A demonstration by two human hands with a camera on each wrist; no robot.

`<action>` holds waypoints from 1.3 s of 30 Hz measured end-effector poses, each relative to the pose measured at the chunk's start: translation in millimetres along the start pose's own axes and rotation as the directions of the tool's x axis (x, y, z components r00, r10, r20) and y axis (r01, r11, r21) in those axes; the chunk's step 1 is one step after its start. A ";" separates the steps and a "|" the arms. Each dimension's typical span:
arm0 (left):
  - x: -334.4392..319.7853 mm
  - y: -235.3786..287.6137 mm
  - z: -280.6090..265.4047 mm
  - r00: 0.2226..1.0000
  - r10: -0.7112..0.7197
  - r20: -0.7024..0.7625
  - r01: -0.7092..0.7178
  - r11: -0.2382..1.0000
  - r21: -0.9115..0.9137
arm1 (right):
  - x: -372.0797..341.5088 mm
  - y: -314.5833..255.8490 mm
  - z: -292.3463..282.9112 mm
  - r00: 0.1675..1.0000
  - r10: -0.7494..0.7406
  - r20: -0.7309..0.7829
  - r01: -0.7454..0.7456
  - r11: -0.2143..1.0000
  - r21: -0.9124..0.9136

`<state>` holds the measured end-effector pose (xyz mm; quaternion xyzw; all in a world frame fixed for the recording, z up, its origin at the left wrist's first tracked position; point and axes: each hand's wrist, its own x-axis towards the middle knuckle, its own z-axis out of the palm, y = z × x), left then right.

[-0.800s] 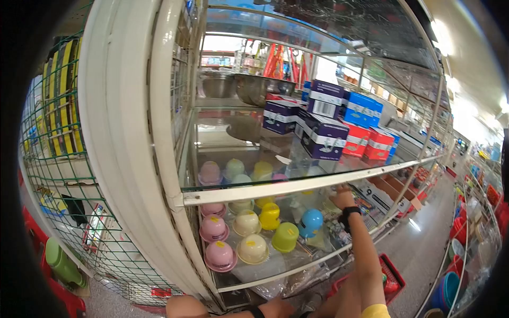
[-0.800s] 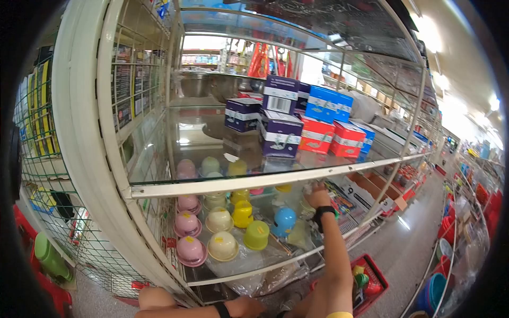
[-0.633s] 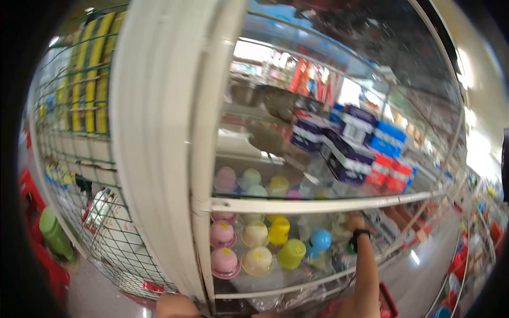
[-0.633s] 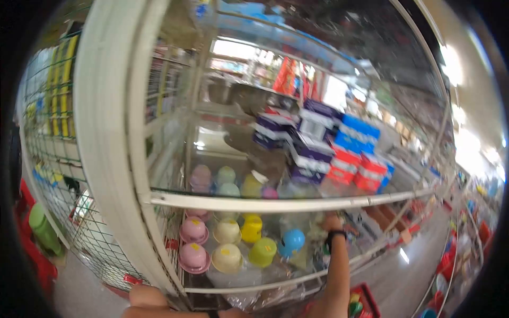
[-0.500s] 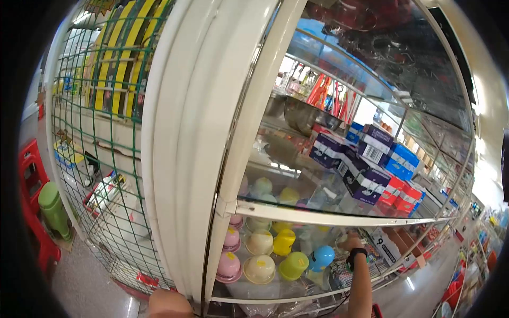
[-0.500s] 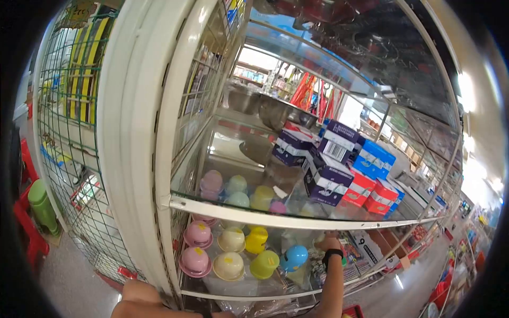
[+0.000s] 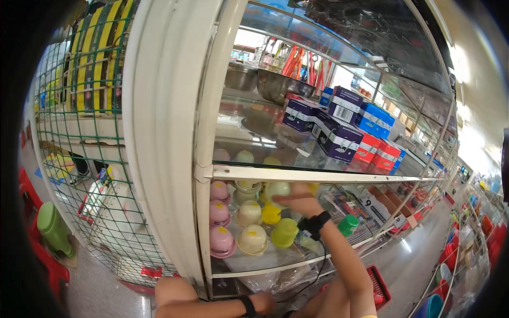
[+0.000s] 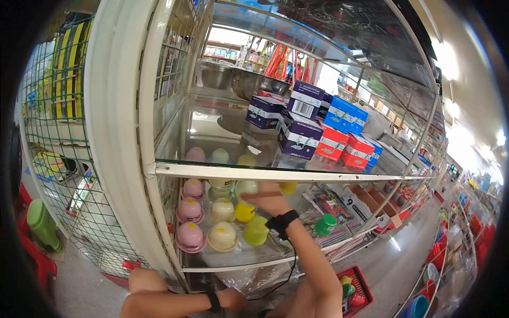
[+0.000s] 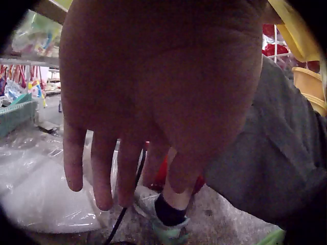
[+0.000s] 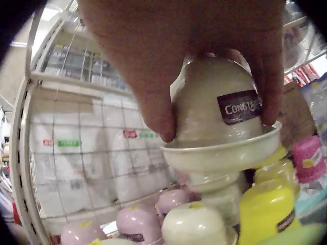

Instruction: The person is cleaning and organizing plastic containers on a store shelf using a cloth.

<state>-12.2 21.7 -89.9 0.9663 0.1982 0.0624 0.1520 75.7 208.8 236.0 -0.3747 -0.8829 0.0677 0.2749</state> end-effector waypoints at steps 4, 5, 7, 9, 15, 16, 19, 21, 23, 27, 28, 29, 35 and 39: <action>-1.8 31.1 -48.2 0.991 -0.131 -0.036 0.133 0.989 0.063 | 4.1 -28.8 45.1 0.980 -0.179 -0.091 0.178 0.984 -0.019; -0.9 30.2 -45.3 0.990 -0.137 -0.035 0.139 0.988 0.062 | 4.7 -31.6 50.3 0.979 -0.181 -0.091 0.181 0.983 -0.013; 0.9 33.6 -57.2 0.991 -0.127 -0.053 0.129 0.991 0.044 | 3.3 -43.9 53.9 0.996 -0.080 -0.028 0.079 0.996 -0.034; 5.6 41.9 -75.5 0.982 -0.177 0.063 0.174 0.984 0.041 | 3.0 -46.5 65.6 0.999 -0.049 -0.002 0.049 0.996 -0.069; 1.7 38.5 -86.2 0.972 -0.162 0.173 0.158 0.987 0.035 | 1.9 -45.8 64.0 1.000 -0.018 -0.008 0.017 0.992 -0.121; 0.7 41.9 -90.5 0.970 -0.189 0.154 0.190 0.982 0.010 | -0.5 -47.6 60.5 0.998 -0.056 -0.019 0.051 0.977 -0.206; -3.7 49.9 -104.2 0.940 -0.249 0.231 0.243 0.968 0.057 | -0.1 -35.9 55.4 0.983 -0.169 -0.066 0.136 0.929 -0.344; -7.5 42.4 -85.5 0.954 -0.249 0.169 0.251 0.968 0.012 | 4.7 -20.0 36.4 0.978 -0.185 -0.094 0.161 0.962 -0.222; -7.2 38.0 -77.3 0.964 -0.206 0.166 0.205 0.978 0.025 | 8.5 12.6 24.7 0.995 -0.044 -0.094 0.035 0.995 -0.092; -5.3 39.2 -70.4 0.958 -0.231 0.172 0.229 0.973 0.033 | -18.8 73.9 -20.5 0.979 0.055 -0.197 -0.141 0.879 -0.456; -5.9 38.0 -65.8 0.958 -0.230 0.170 0.227 0.973 0.034 | -28.7 93.6 -27.6 0.942 0.062 -0.329 -0.182 0.919 -0.349; -7.6 36.4 -61.2 0.968 -0.204 0.144 0.203 0.979 0.022 | -40.3 112.3 -34.5 0.887 0.081 -0.454 -0.207 0.950 -0.234; -10.4 42.6 -71.2 0.970 -0.193 0.151 0.193 0.981 0.014 | -129.3 204.6 -45.2 0.685 0.633 -0.360 -0.712 0.480 -0.513; -6.0 36.0 -48.2 0.969 -0.223 0.108 0.226 0.974 -0.020 | -148.1 235.7 -57.2 0.647 0.756 -0.103 -0.736 0.583 -0.346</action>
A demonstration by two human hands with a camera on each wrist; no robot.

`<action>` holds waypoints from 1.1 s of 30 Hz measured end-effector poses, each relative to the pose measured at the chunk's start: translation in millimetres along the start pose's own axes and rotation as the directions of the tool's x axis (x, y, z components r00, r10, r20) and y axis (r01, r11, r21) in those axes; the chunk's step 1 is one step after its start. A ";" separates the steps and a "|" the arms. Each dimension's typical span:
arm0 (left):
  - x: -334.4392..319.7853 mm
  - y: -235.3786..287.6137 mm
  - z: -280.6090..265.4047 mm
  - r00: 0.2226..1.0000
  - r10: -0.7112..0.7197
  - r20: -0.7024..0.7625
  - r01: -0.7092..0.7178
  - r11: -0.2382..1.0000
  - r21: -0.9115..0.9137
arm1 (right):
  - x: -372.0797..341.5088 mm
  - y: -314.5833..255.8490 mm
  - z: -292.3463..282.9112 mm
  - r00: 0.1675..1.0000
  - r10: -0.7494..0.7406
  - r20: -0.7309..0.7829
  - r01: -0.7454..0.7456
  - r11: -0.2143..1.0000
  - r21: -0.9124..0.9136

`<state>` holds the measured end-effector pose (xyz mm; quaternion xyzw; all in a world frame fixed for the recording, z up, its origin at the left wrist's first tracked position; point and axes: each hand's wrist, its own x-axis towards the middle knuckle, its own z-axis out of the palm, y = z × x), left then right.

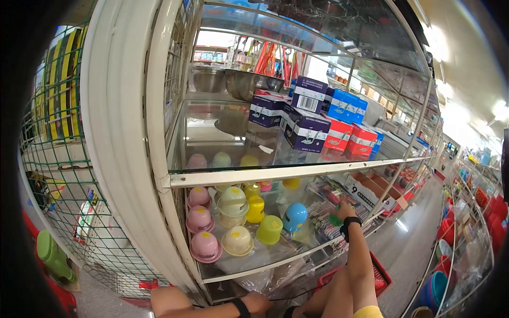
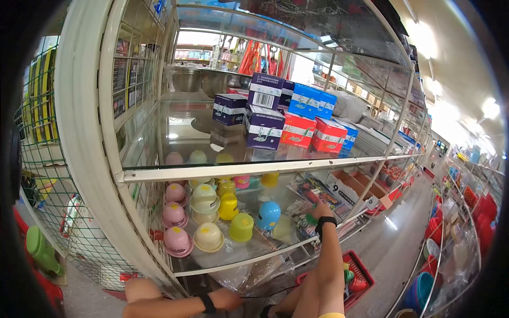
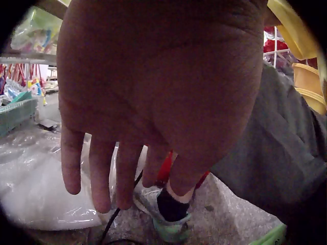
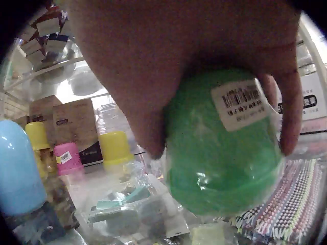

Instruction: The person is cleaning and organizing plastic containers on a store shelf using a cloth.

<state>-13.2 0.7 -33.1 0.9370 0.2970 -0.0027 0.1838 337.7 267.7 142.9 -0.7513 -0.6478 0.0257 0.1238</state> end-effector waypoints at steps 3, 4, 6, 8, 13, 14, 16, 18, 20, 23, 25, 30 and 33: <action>5.4 3.4 -3.2 0.996 0.018 0.086 -0.022 0.999 0.047 | -2.7 -6.4 -9.7 0.992 -0.101 0.080 0.102 0.995 -0.005; 6.1 5.4 -7.9 0.990 0.017 0.142 -0.028 0.997 0.070 | -0.1 -10.8 -13.7 0.968 -0.197 0.153 0.199 0.980 0.005; 4.3 4.7 -12.6 0.993 0.040 0.114 -0.044 0.999 0.032 | 7.1 -27.7 -15.9 0.971 -0.229 0.067 0.227 0.973 0.038; 3.7 1.9 -13.4 0.995 0.055 0.087 -0.055 0.998 -0.007 | 18.0 -48.5 -16.1 0.965 -0.261 -0.019 0.262 0.962 0.072; 5.8 -28.5 26.5 0.984 0.177 0.031 -0.179 0.980 0.087 | 38.7 -107.5 -8.4 0.934 -0.328 -0.139 0.333 0.943 0.014; 4.1 -35.3 38.2 0.986 0.164 0.037 -0.167 0.982 0.089 | 40.1 -119.0 -7.4 0.932 -0.334 -0.138 0.340 0.940 0.026; 1.9 -37.0 47.2 0.997 0.036 0.062 -0.041 0.996 0.076 | 40.1 -138.4 -6.1 0.933 -0.337 -0.128 0.334 0.942 -0.041; 4.2 -42.3 51.6 0.996 -0.015 0.086 0.010 0.998 0.058 | 59.5 -146.4 8.2 0.903 -0.413 -0.116 0.415 0.910 -0.006; 6.6 -47.9 54.5 0.999 0.046 -0.002 -0.045 0.991 0.125 | 40.8 -170.7 -8.8 0.835 -0.549 0.012 0.546 0.833 0.090; 4.3 -53.8 48.7 0.997 0.078 -0.024 -0.075 0.992 0.101 | 60.2 -174.1 15.0 0.836 -0.547 -0.029 0.548 0.835 0.044; -0.6 -40.7 17.3 0.998 0.056 0.009 -0.057 0.996 0.063 | 60.2 -179.6 16.2 0.849 -0.524 -0.063 0.527 0.850 0.029; -8.9 -9.8 -32.9 0.983 -0.086 0.164 0.073 0.994 0.080 | 56.0 -197.0 23.3 0.853 -0.513 -0.094 0.517 0.856 0.021; -8.3 -16.9 -17.9 0.966 -0.078 0.245 0.051 0.992 0.112 | 53.6 -197.7 22.3 0.857 -0.507 -0.094 0.511 0.859 0.027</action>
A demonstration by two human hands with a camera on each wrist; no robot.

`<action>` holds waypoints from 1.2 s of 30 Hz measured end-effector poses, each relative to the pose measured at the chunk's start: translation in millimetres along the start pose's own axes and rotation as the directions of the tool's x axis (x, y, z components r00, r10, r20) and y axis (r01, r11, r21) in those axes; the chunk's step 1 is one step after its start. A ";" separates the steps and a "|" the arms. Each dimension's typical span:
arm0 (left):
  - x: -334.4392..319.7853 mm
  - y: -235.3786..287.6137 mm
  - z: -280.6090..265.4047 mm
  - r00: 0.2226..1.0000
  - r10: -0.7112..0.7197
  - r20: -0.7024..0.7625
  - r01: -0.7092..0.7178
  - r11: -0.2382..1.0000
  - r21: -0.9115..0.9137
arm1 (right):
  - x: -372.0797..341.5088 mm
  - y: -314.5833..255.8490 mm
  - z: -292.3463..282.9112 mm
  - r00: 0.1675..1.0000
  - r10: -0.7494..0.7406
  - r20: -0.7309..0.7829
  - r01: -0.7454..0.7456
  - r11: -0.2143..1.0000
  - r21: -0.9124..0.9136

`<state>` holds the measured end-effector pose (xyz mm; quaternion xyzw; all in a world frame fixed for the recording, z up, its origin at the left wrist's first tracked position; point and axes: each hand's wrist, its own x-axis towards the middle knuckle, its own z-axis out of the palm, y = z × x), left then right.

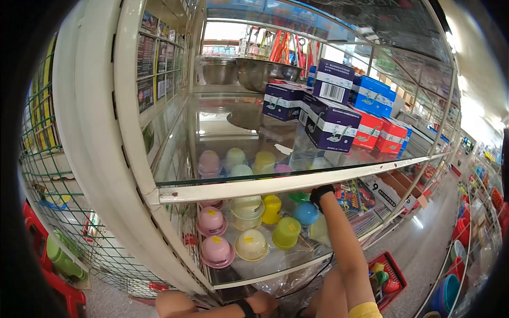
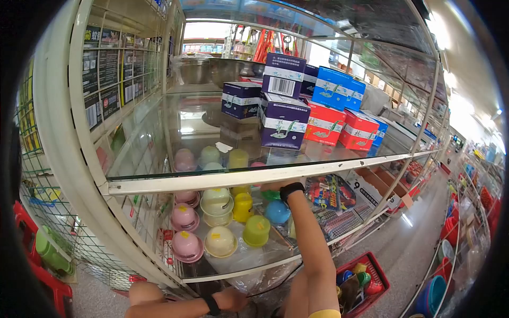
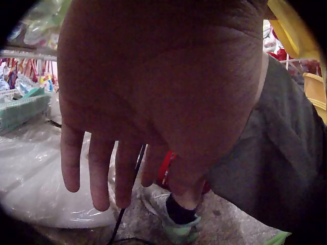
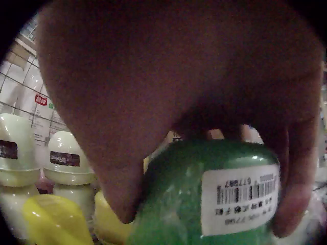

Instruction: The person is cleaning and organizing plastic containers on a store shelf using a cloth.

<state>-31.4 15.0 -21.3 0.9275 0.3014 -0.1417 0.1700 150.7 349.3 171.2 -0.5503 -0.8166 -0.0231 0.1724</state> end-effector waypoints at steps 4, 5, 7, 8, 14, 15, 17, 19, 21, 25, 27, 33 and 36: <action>15.7 -13.0 36.7 0.930 0.046 -0.364 -0.063 0.997 -0.034 | -1.3 9.4 -9.3 1.000 0.014 0.002 -0.014 1.000 0.014; 12.1 -9.5 27.2 0.954 0.037 -0.299 -0.051 0.998 -0.039 | -2.5 12.5 -12.0 1.000 0.020 0.002 -0.020 1.000 0.015; 13.7 -8.7 25.4 0.959 0.030 -0.283 -0.045 0.998 -0.047 | -5.6 17.0 -15.7 1.000 0.031 -0.003 -0.031 0.999 0.020; 14.1 -8.3 24.6 0.965 0.025 -0.261 -0.040 0.998 -0.054 | -7.3 19.1 -16.8 0.999 0.035 -0.004 -0.035 0.999 0.022; 3.2 -0.8 0.1 0.992 -0.016 -0.126 0.005 0.997 -0.082 | -4.6 19.7 -24.0 0.997 0.050 -0.051 -0.048 0.999 0.024; 4.7 -2.1 3.0 0.992 -0.017 -0.123 0.007 0.996 -0.084 | -2.0 17.8 -23.2 0.997 0.048 -0.063 -0.047 0.999 0.020; 10.5 -8.5 14.9 0.982 0.039 -0.183 -0.054 0.995 -0.082 | 2.2 11.8 -19.9 0.995 0.038 -0.091 -0.037 0.999 0.018; 15.3 -12.2 26.6 0.970 0.034 -0.241 -0.057 0.995 -0.087 | 9.4 0.5 -9.2 0.994 0.017 -0.107 -0.017 1.000 0.006; 21.3 -16.9 42.8 0.956 0.029 -0.294 -0.057 0.994 -0.090 | 15.6 -11.7 5.5 0.994 0.003 -0.109 -0.004 1.000 -0.007; 32.9 -35.5 74.7 0.970 0.027 -0.242 -0.035 0.999 -0.028 | 21.8 -23.1 25.5 0.995 -0.001 -0.099 0.000 1.000 -0.006; 37.1 -40.8 79.0 0.939 0.095 -0.329 -0.093 0.995 0.022 | 24.5 -27.0 26.5 0.996 -0.013 -0.089 0.013 1.000 -0.002; 13.8 -21.9 38.1 0.971 -0.004 -0.239 -0.016 0.997 -0.081 | 23.8 -37.7 30.6 0.996 -0.034 -0.080 0.034 0.999 0.000; 9.7 -18.2 25.8 0.981 0.005 -0.192 -0.015 0.999 -0.049 | 23.6 -42.9 33.5 0.996 -0.044 -0.074 0.045 0.999 0.001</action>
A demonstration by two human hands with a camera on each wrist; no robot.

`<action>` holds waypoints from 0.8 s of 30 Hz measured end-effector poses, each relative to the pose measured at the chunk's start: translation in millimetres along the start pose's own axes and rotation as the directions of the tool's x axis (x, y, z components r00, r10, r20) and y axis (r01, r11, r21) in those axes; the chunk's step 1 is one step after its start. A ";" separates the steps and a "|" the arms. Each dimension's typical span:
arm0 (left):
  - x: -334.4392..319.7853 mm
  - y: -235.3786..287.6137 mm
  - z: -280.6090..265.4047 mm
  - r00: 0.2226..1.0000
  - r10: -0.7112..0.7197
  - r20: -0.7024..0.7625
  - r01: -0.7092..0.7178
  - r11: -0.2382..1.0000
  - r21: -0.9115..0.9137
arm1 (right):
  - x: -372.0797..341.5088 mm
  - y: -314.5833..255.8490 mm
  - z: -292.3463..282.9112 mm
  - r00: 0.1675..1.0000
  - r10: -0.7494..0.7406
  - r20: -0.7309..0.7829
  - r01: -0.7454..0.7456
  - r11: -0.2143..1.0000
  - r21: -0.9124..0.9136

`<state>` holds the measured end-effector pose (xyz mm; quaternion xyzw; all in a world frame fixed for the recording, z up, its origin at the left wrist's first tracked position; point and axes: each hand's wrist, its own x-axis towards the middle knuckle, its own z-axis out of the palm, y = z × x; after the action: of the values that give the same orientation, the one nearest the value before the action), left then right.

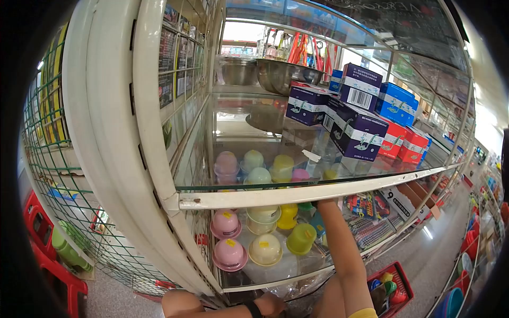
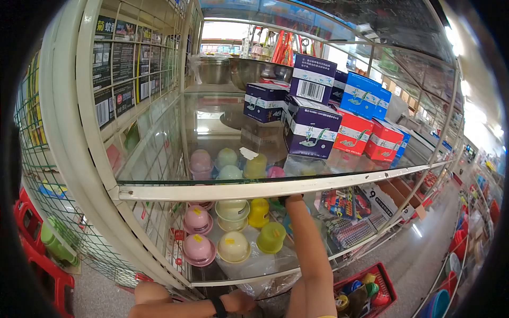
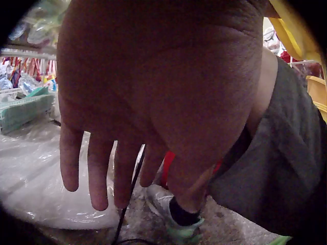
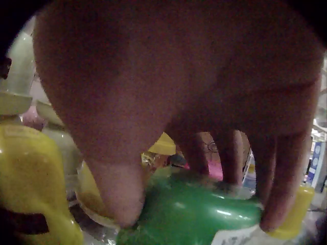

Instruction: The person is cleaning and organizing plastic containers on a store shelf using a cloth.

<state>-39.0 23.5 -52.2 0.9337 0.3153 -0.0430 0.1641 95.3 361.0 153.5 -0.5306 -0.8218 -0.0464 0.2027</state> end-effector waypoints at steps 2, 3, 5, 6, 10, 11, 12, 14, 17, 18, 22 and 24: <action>-2.2 5.5 -12.1 0.997 -0.026 0.070 0.027 1.000 -0.015 | -2.2 -2.7 3.2 1.000 0.000 0.005 0.000 1.000 -0.001; 0.5 0.8 -4.3 0.997 -0.028 0.068 0.029 1.000 -0.011 | -1.9 -4.6 3.9 1.000 -0.003 0.007 0.003 1.000 0.000; 9.1 -12.2 19.1 0.993 0.006 0.119 -0.008 1.000 0.013 | -1.2 -6.3 4.9 1.000 -0.012 0.015 0.012 1.000 -0.001; 8.6 -11.4 17.7 0.993 0.003 0.116 -0.005 1.000 0.015 | -0.6 -7.9 5.3 1.000 -0.018 0.018 0.018 1.000 -0.002; 1.0 -3.9 2.4 1.000 -0.023 -0.017 0.023 1.000 0.001 | 1.6 -1.0 -8.0 0.999 -0.028 0.038 0.028 1.000 0.014; -2.8 -0.1 -5.6 0.999 -0.028 -0.036 0.027 0.999 -0.019 | 1.6 3.5 -14.2 0.998 -0.040 0.047 0.039 0.999 0.019; -7.0 6.4 -23.4 0.999 -0.019 -0.032 0.018 0.999 -0.028 | 1.3 8.3 -21.0 0.997 -0.050 0.054 0.048 0.999 0.023; -11.4 19.2 -54.7 0.995 -0.056 0.077 0.058 0.998 -0.022 | -3.0 16.9 -30.2 0.996 -0.064 0.061 0.062 0.997 0.035; -8.8 16.7 -37.8 0.999 0.029 -0.023 -0.029 0.999 0.029 | -5.8 20.7 -46.8 0.988 -0.149 0.044 0.146 0.987 0.074; -3.1 9.8 -18.4 0.997 0.060 -0.040 -0.058 0.998 0.033 | -4.4 20.8 -44.2 0.976 -0.216 0.000 0.214 0.970 0.114; -15.1 29.4 -62.2 0.990 0.040 0.133 -0.040 0.999 -0.005 | -18.9 37.0 -78.2 0.979 -0.161 0.123 0.174 0.980 -0.102; -16.1 32.1 -52.3 0.990 0.114 0.083 -0.117 0.993 0.032 | -61.9 30.9 -139.1 0.985 0.040 0.168 -0.031 0.998 -0.055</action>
<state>-33.7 7.7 8.9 0.9508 0.2528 -0.0770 0.1615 184.3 281.0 252.7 -0.5524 -0.8248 -0.0191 0.1191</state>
